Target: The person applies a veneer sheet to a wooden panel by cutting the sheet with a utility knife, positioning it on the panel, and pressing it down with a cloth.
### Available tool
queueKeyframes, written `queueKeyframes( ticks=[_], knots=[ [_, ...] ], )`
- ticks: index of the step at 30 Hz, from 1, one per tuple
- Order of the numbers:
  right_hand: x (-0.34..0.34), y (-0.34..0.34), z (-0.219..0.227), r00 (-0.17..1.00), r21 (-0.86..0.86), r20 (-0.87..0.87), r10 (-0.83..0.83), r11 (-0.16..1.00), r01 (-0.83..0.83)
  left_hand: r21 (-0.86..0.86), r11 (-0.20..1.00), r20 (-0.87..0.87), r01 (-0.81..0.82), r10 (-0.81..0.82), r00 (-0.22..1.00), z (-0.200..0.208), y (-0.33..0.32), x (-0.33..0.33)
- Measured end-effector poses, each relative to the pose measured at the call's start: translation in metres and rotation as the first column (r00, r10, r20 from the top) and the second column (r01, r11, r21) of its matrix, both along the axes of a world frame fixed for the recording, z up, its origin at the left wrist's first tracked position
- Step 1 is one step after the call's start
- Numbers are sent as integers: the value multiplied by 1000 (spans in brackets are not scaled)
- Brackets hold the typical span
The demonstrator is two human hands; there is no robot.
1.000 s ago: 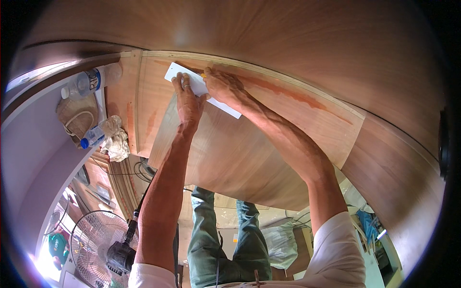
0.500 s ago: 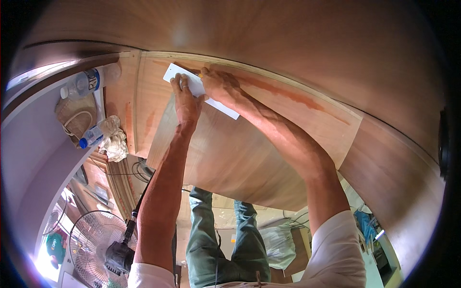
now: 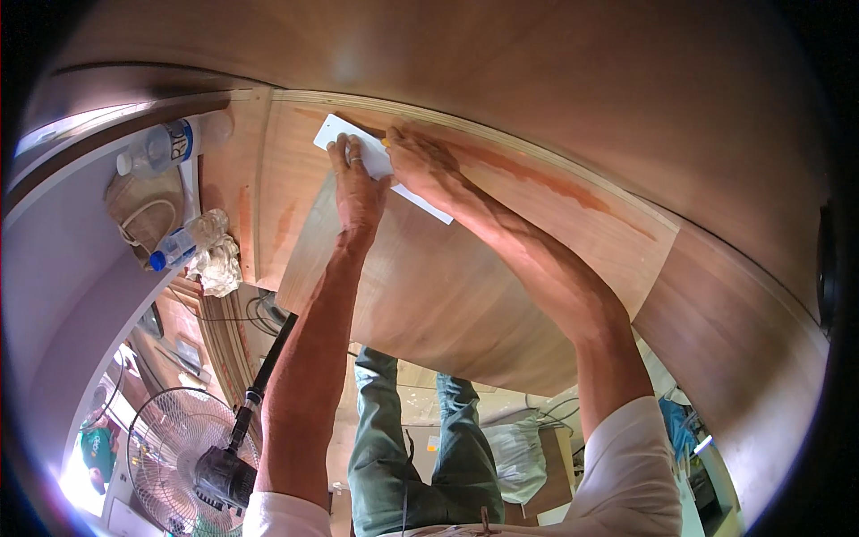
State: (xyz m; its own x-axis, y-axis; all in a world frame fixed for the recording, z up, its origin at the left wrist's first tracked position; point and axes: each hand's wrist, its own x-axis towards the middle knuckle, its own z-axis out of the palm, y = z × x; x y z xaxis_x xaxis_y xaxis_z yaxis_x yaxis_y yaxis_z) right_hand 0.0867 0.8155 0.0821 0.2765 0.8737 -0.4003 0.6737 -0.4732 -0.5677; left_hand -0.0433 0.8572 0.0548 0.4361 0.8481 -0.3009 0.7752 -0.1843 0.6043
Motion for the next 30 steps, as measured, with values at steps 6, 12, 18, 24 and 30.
queueKeyframes(
  ticks=[6, 12, 18, 24, 30],
  knots=[
    [-1, 4, -7, 998, 26, 46, 49, 998, -50, 106, 993, 38, 48, -53, 998, -7, 1, -5],
    [-2, 2, -7, 997, 31, 67, 26, 999, -29, 142, 988, 32, 67, -72, 997, -7, -1, -5],
    [0, -2, -17, 992, 94, 121, 38, 994, -49, 130, 990, 45, 62, -68, 997, -8, -4, -2],
    [-2, 0, -9, 995, 53, 81, 50, 997, -55, 147, 988, 35, 47, -52, 998, -9, -3, -6],
    [12, -14, -6, 996, -71, 11, 86, 994, -85, -49, 999, 8, -22, 22, 1000, 7, -5, 10]
  ],
)
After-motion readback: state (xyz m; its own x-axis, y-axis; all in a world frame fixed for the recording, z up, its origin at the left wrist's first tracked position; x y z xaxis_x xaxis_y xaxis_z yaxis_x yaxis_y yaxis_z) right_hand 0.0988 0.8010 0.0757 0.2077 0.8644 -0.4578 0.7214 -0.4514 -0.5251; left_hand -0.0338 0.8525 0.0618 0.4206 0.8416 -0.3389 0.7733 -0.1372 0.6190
